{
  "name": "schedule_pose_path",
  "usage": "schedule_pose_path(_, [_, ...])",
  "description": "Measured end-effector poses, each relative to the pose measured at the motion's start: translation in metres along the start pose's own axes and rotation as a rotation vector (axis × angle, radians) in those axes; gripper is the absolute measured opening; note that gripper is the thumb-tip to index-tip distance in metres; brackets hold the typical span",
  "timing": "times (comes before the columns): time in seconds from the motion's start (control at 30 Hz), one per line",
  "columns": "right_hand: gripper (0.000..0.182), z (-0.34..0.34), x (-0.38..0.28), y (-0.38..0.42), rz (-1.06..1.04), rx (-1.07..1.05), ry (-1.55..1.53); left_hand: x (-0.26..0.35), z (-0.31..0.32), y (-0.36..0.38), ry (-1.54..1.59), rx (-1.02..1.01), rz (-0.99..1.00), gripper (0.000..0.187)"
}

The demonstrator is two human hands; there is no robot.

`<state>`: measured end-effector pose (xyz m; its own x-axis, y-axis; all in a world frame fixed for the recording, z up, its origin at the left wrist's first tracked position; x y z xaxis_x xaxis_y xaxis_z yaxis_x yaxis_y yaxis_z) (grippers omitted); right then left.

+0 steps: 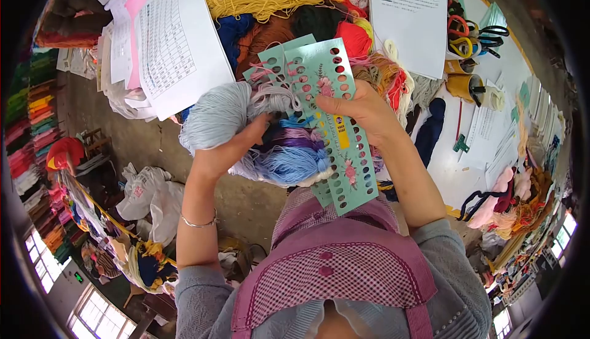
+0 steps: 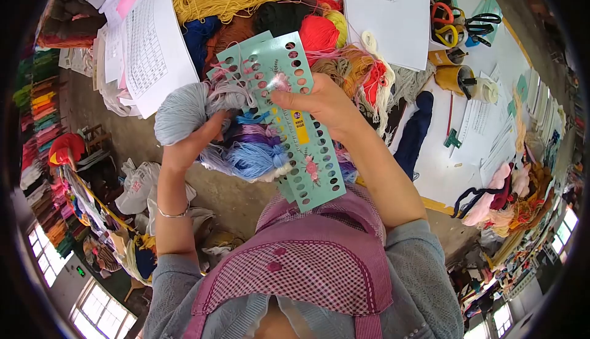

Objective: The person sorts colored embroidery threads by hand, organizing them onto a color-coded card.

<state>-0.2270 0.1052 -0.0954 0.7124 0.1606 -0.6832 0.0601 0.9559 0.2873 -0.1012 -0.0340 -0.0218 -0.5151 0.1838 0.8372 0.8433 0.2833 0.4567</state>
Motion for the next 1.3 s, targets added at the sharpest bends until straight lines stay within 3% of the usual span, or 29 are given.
schedule_pose_path(0.07, [0.03,0.002,0.0,0.0,-0.006,0.004,0.002,-0.011,-0.003,0.002,0.072,0.013,-0.076,0.015])
schedule_pose_path(0.13, [0.03,0.001,0.001,0.002,-0.017,0.012,0.007,-0.006,-0.008,-0.001,-0.375,0.049,0.005,0.017])
schedule_pose_path(0.17, [0.03,-0.001,0.005,0.003,-0.025,0.025,0.034,-0.009,-0.01,0.0,-0.375,0.045,0.003,0.017])
schedule_pose_path(0.23, [0.029,-0.003,0.005,0.003,-0.036,0.03,0.067,0.014,-0.017,0.011,-0.656,0.245,0.287,0.023])
schedule_pose_path(0.27, [0.029,-0.002,0.005,0.003,-0.026,0.03,0.072,0.008,-0.02,0.013,-0.663,0.246,0.288,0.023])
schedule_pose_path(0.33, [0.029,-0.004,0.003,0.002,-0.026,0.035,0.084,-0.005,-0.034,0.013,-0.402,0.318,0.127,0.026])
schedule_pose_path(0.37, [0.029,-0.005,0.001,0.003,-0.036,0.027,0.155,-0.018,-0.035,0.019,-0.13,0.276,-0.047,0.025])
schedule_pose_path(0.43, [0.03,-0.003,-0.003,0.003,-0.05,0.013,0.223,-0.003,-0.026,0.016,-0.114,0.227,-0.042,0.024])
schedule_pose_path(0.47, [0.032,-0.004,-0.014,0.006,-0.079,0.078,0.431,-0.001,-0.023,0.014,-0.097,0.179,-0.037,0.024])
schedule_pose_path(0.5, [0.033,-0.003,-0.025,0.009,-0.107,0.148,0.639,0.013,-0.023,0.011,-0.312,0.24,0.17,0.029])
schedule_pose_path(0.53, [0.036,-0.001,-0.033,0.012,-0.138,0.225,0.73,0.013,-0.02,0.011,-0.313,0.239,0.172,0.029])
schedule_pose_path(0.6, [0.036,-0.001,-0.042,0.011,-0.19,0.248,0.793,0.005,-0.026,0.022,0.248,0.428,0.159,0.036])
schedule_pose_path(0.7, [0.035,-0.002,-0.053,0.01,-0.358,0.317,1.016,0.027,-0.004,0.027,0.377,0.088,0.242,0.031])
schedule_pose_path(0.73, [0.033,-0.002,-0.054,0.01,-0.348,0.307,0.924,0.035,0.006,0.025,0.099,-0.122,0.075,0.028])
schedule_pose_path(0.8, [0.029,0.007,-0.059,0.01,-0.302,0.254,0.56,0.03,0.03,0.007,-0.229,0.024,0.449,0.025])
schedule_pose_path(0.83, [0.029,0.008,-0.059,0.01,-0.3,0.25,0.56,0.038,0.032,0.005,-0.369,0.054,0.404,0.025])
schedule_pose_path(0.9, [0.025,0.01,-0.057,0.008,-0.257,0.128,0.475,0.044,0.014,-0.011,-0.828,0.081,0.079,0.024])
schedule_pose_path(0.93, [0.025,0.005,-0.057,0.006,-0.259,0.127,0.479,0.054,-0.006,-0.005,-0.838,0.4,0.354,0.028])
schedule_pose_path(1.0, [0.029,-0.011,-0.048,-0.003,-0.219,0.146,0.514,0.01,-0.04,0.005,-0.031,0.349,-0.073,0.029])
schedule_pose_path(1.13, [0.037,-0.02,-0.04,-0.009,-0.166,0.219,0.852,0.0,-0.066,0.037,0.061,0.463,0.049,0.028])
schedule_pose_path(1.2, [0.041,-0.019,-0.047,0.005,-0.173,0.41,0.988,-0.004,-0.069,0.049,0.211,0.38,0.226,0.033])
schedule_pose_path(1.23, [0.042,-0.015,-0.05,0.012,-0.189,0.485,1.033,-0.012,-0.061,0.051,0.279,0.259,0.152,0.038])
schedule_pose_path(1.3, [0.04,-0.023,-0.038,0.013,-0.285,0.493,0.921,-0.002,-0.026,0.044,0.475,0.11,0.26,0.038])
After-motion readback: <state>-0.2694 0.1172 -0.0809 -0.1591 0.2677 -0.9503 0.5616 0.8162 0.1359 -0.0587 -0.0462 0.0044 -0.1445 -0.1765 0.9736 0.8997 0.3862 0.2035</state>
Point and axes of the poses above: each hand's wrist, its own y-axis away from the middle knuckle, its own z-axis out of the palm, x = y × z, the point moved 7 cm from there along -y, towards the middle knuckle, and after that the axes turned 15 degrees about -x, right-handed, at the moved point
